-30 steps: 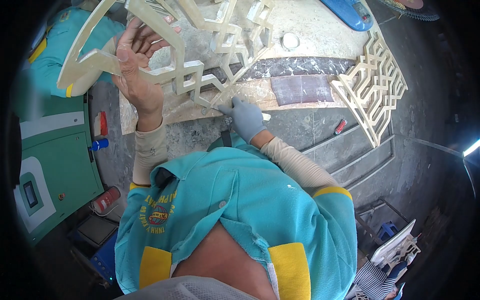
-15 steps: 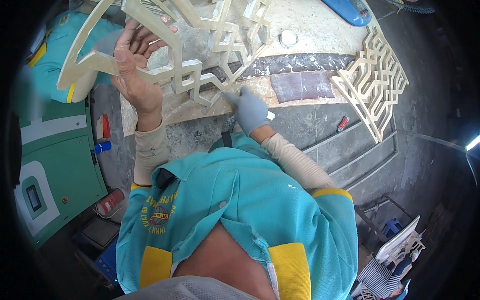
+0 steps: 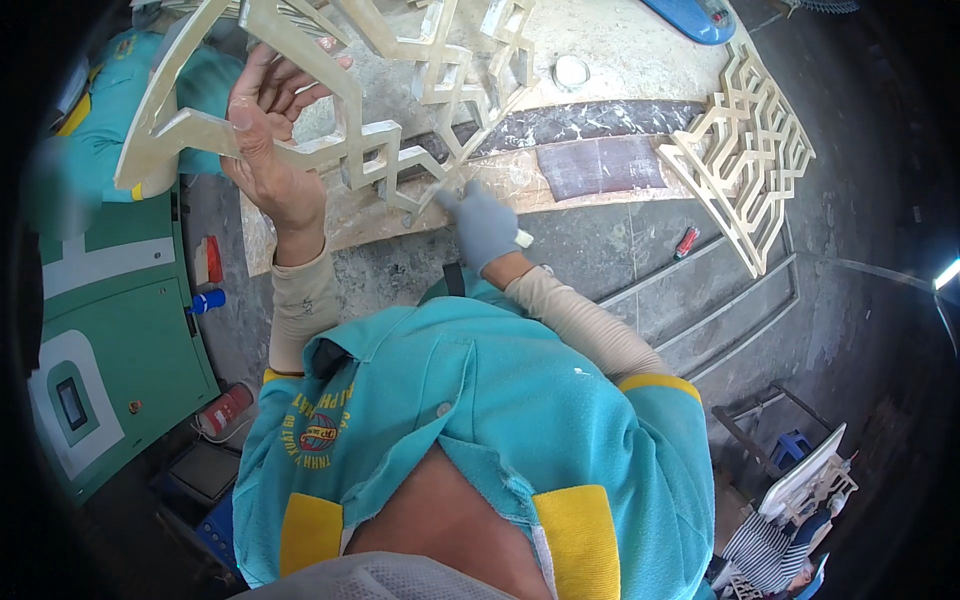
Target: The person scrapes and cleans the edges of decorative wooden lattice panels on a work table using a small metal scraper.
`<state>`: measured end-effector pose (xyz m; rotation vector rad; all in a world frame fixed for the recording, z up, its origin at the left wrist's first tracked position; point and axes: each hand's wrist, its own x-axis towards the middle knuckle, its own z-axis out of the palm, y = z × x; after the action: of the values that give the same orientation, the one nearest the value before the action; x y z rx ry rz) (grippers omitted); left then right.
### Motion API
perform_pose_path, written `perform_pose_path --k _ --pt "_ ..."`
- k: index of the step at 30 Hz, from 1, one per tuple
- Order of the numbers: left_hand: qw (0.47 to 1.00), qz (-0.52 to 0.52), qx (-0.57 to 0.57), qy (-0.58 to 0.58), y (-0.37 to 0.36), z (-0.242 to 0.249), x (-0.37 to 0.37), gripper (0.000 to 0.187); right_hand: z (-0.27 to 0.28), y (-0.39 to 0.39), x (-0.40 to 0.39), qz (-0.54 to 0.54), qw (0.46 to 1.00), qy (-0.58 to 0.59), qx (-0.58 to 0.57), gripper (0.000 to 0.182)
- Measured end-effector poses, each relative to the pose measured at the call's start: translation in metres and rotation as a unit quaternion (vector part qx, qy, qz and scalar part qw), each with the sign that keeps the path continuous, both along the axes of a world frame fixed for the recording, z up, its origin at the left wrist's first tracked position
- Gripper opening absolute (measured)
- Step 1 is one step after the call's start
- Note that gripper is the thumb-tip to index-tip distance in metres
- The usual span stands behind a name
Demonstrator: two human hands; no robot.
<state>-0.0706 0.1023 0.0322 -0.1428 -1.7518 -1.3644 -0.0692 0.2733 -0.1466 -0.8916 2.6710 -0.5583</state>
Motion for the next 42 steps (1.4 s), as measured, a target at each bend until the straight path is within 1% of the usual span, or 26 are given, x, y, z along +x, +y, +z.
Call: perform_pose_path --k 2,3,5,6,8,9,10,12,16,18,19,21,22,24,25,27,28,31,33,34,36,37,39,40,42 --pt "1.000 0.000 -0.002 -0.002 0.001 0.001 0.001 0.064 0.007 -0.004 0.012 0.075 0.997 0.004 0.032 0.051" --pt "1.000 0.001 -0.004 -0.002 0.001 0.001 0.001 0.065 0.009 -0.003 0.011 0.075 0.997 0.004 0.031 0.051" --pt "1.000 0.004 -0.010 0.001 -0.003 -0.001 0.000 0.064 0.012 0.004 0.005 0.098 0.994 -0.043 0.001 0.049" --pt "1.000 0.005 -0.015 0.002 -0.004 -0.003 0.000 0.064 0.011 0.005 0.001 0.098 0.994 -0.044 0.001 0.049" --pt "1.000 0.006 -0.014 0.000 -0.004 -0.002 0.000 0.064 0.009 0.005 -0.009 0.018 0.999 -0.021 -0.025 0.050" --pt "1.000 0.008 -0.015 0.001 -0.004 0.000 0.000 0.065 0.002 0.003 -0.008 0.022 1.000 0.004 -0.007 0.050" --pt "1.000 0.008 -0.016 0.001 -0.006 0.000 0.000 0.065 0.001 0.002 -0.003 0.022 1.000 0.004 -0.007 0.050" --pt "1.000 0.001 0.003 -0.003 -0.008 -0.002 -0.001 0.066 0.004 0.001 0.010 0.081 0.996 0.020 0.020 0.051" --pt "1.000 -0.003 0.009 -0.005 -0.015 0.000 -0.003 0.068 0.002 0.002 0.011 0.101 0.995 -0.018 0.011 0.050" --pt "1.000 0.007 0.010 -0.001 -0.019 -0.003 -0.004 0.067 0.011 0.003 0.011 0.080 0.996 -0.001 -0.026 0.043" --pt "1.000 0.006 0.010 -0.001 -0.019 -0.003 -0.005 0.067 0.007 0.003 0.014 0.079 0.997 -0.001 -0.026 0.043" --pt "1.000 -0.007 0.018 -0.002 -0.019 -0.002 -0.005 0.068 -0.001 0.000 0.021 0.100 0.993 0.059 -0.030 0.032" --pt "1.000 -0.006 0.018 -0.002 -0.020 -0.003 -0.005 0.068 -0.004 0.000 0.021 0.100 0.993 0.059 -0.030 0.032" --pt "1.000 0.014 0.015 0.002 -0.023 -0.006 -0.004 0.068 -0.006 -0.001 0.017 0.106 0.987 0.116 -0.022 0.025" --pt "1.000 0.014 0.015 0.001 -0.023 -0.006 -0.004 0.068 -0.011 0.000 0.014 0.107 0.987 0.115 -0.022 0.025" --pt "1.000 -0.003 0.030 0.003 -0.023 -0.005 -0.005 0.068 -0.016 0.000 0.003 0.066 0.988 0.139 0.001 0.025" --pt "1.000 -0.001 0.031 0.004 -0.023 -0.005 -0.006 0.068 -0.017 0.001 -0.001 0.068 0.988 0.140 0.001 0.025" --pt "1.000 0.015 0.010 0.005 -0.022 -0.004 -0.005 0.067 -0.005 0.001 -0.002 0.036 0.988 0.149 -0.009 0.026" --pt "1.000 0.012 0.004 0.003 -0.018 -0.002 -0.004 0.066 0.001 0.002 0.012 0.097 0.984 0.141 -0.057 0.031" --pt "1.000 0.010 0.004 0.004 -0.015 -0.001 -0.004 0.066 0.000 0.003 0.014 0.095 0.984 0.143 -0.056 0.031" --pt "1.000 0.010 0.005 -0.004 -0.013 0.001 -0.003 0.066 -0.006 0.004 0.019 0.113 0.987 0.109 -0.045 0.038" --pt "1.000 0.011 0.005 -0.002 -0.014 0.001 -0.004 0.066 -0.008 0.004 0.014 0.114 0.986 0.110 -0.045 0.038" --pt "1.000 0.009 -0.008 0.004 -0.015 -0.002 -0.003 0.066 -0.010 0.006 0.003 0.050 0.991 0.124 0.001 0.043" --pt "1.000 0.008 -0.007 0.003 -0.015 -0.004 -0.002 0.066 -0.010 0.008 0.000 0.049 0.991 0.123 0.002 0.043" --pt "1.000 0.018 -0.004 0.008 -0.015 -0.004 -0.004 0.066 0.001 0.010 -0.008 0.030 0.998 0.061 0.006 0.047"
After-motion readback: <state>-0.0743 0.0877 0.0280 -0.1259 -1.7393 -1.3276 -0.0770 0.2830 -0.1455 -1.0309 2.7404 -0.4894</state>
